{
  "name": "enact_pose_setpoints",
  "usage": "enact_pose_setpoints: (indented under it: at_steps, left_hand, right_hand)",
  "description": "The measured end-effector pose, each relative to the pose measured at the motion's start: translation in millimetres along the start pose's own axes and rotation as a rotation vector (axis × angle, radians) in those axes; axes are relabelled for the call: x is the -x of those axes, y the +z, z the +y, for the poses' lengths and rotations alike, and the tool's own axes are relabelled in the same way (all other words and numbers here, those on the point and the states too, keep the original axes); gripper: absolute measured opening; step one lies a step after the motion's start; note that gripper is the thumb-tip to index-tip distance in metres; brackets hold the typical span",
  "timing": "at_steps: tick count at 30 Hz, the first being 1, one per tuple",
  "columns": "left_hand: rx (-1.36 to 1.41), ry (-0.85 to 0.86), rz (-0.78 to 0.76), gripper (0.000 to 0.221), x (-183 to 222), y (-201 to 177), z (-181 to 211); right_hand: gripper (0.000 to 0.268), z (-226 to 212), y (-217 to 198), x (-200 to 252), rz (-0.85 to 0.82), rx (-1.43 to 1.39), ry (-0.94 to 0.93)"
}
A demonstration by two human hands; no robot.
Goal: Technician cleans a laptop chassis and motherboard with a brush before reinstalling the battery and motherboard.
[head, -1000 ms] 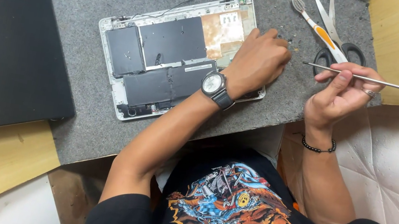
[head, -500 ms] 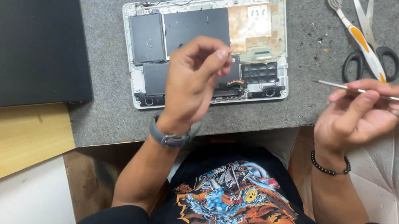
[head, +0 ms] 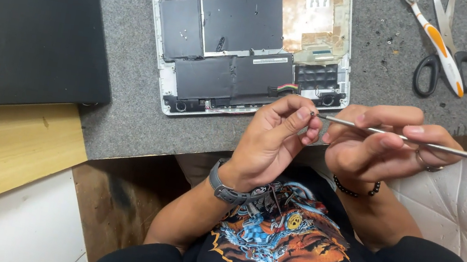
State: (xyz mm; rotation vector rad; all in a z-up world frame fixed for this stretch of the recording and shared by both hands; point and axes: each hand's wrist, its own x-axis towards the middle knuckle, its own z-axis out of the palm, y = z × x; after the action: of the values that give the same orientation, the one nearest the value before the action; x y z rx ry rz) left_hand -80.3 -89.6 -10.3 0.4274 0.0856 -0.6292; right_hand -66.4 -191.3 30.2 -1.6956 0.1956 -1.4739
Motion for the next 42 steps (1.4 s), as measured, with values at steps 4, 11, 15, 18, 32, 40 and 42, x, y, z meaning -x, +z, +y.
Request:
enact_pose_setpoints:
  at_steps: [4,11,15,18,32,40,42]
  left_hand:
    - [-0.02,0.027,-0.002,0.011,1,1,-1]
    - [-0.067,0.063,0.018,0.012,2,5,0]
    - [-0.085,0.074,0.037,0.014,5,4,-2]
    - [-0.137,0.087,0.049,0.015,9,0,-5]
    - [-2.014,0.724,0.197,0.051,38,-44,5]
    - [-2.187,0.616,0.19,0.052,31,-54,-2]
    - [-2.188,0.614,0.187,0.053,32,-54,-1]
  right_hand:
    - [0.042,-5,2,2,-0.064,-0.045,0.064]
    - [0.043,-7,-1,3,-0.134,-0.097,0.054]
    - [0.04,-6,-4,4,-0.188,-0.187,0.053]
    - [0.035,-5,-9,4,-0.29,-0.179,0.079]
    - [0.026,88,-11,46,-0.524,-0.407,0.108]
    - [0.022,103,-20,55,-0.58,-0.377,0.088]
    - [0.022,105,-21,56,-0.58,-0.373,0.091]
